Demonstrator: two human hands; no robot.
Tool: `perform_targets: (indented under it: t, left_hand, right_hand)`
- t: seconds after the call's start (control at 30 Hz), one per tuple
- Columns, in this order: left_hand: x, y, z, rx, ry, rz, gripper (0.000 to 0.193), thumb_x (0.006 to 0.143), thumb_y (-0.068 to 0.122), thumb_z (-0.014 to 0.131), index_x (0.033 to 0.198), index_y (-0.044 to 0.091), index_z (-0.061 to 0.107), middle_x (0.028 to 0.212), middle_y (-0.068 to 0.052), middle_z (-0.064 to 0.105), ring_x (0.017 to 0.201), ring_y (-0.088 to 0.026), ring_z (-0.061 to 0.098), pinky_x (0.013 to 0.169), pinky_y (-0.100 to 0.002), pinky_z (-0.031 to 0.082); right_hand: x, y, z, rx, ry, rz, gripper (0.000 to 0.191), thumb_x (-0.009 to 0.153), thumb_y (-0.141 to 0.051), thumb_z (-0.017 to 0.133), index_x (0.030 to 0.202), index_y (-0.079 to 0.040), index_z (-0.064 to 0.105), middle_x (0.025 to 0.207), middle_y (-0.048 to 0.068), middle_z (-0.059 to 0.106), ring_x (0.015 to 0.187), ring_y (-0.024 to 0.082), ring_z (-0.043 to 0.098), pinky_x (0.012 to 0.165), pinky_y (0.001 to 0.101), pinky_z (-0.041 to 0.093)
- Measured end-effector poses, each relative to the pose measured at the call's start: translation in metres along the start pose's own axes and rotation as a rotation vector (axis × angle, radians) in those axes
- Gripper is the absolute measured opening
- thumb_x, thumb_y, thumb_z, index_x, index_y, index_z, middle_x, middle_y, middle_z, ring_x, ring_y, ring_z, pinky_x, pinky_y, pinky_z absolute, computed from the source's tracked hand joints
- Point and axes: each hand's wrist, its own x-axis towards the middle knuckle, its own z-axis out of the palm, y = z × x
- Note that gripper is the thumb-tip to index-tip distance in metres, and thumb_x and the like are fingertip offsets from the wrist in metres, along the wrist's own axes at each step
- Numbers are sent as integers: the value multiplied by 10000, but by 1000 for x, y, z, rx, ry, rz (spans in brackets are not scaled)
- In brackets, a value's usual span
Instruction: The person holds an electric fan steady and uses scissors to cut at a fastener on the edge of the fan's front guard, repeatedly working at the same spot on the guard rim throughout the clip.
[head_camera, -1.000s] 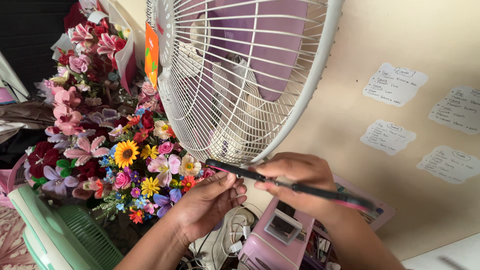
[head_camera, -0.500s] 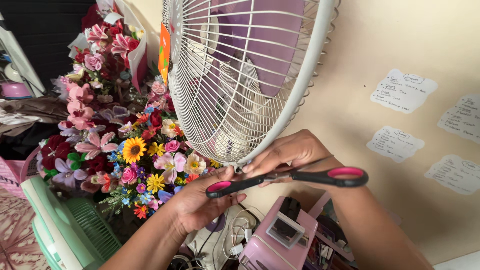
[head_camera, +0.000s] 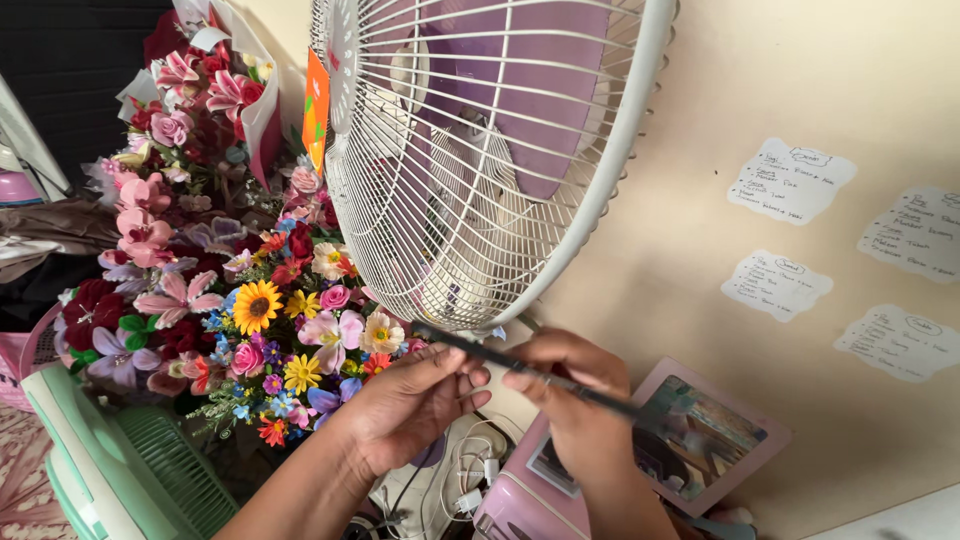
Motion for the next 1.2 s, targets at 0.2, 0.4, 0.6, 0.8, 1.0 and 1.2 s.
perform_targets:
  t: [0.2,0.4,0.6,0.8,1.0,1.2]
  left_hand:
    - [-1,1,6,31,16,-3,238,936,293,702,1039,81,668,951,-26,674,956,-169,640,972,-398,504]
    - [1,0,11,41,18,20,254,927,290,710,1016,56,667,946,-41,679,941,-168,636,929,-359,493]
    - [3,-1,13,26,21,44,229,918,265,717,1007,60,669,963,-23,682,965,-166,640,964,-332,490]
    - [2,1,10,61,29,15,240,919,298,721,1005,78,678,939,-18,679,948,-160,634,965,-372,493]
    - [4,1,6,57,40,7,238,911,305,718,1005,90,683,938,-10,681,947,-154,637,972,-380,493]
    - [8,1,2,36,33,-9,242,904,301,724,1010,87,684,958,-14,692,948,-161,647,967,-387,502]
  right_hand:
    - [10,-21,-3,169,-41,285,227,1056,-187,558,1066,29,628,860,57,617,776,139,587,744,293,495]
    - [11,-38,19,-34,110,216,276,1051,-212,467,1047,22,614,898,28,612,793,116,578,733,279,474]
    - [17,-48,34,-232,265,349,192,1054,-207,528,1022,-22,565,770,31,607,728,93,565,683,262,482]
    - [22,-75,29,-538,178,506,165,942,-162,655,975,-34,556,741,55,690,633,113,606,570,304,492]
    - [27,-76,17,-538,58,320,151,929,-151,702,936,-19,629,748,65,761,695,99,746,607,260,575]
    - [14,-64,20,-631,114,251,155,887,-167,762,902,-38,678,707,44,741,609,113,701,562,270,545]
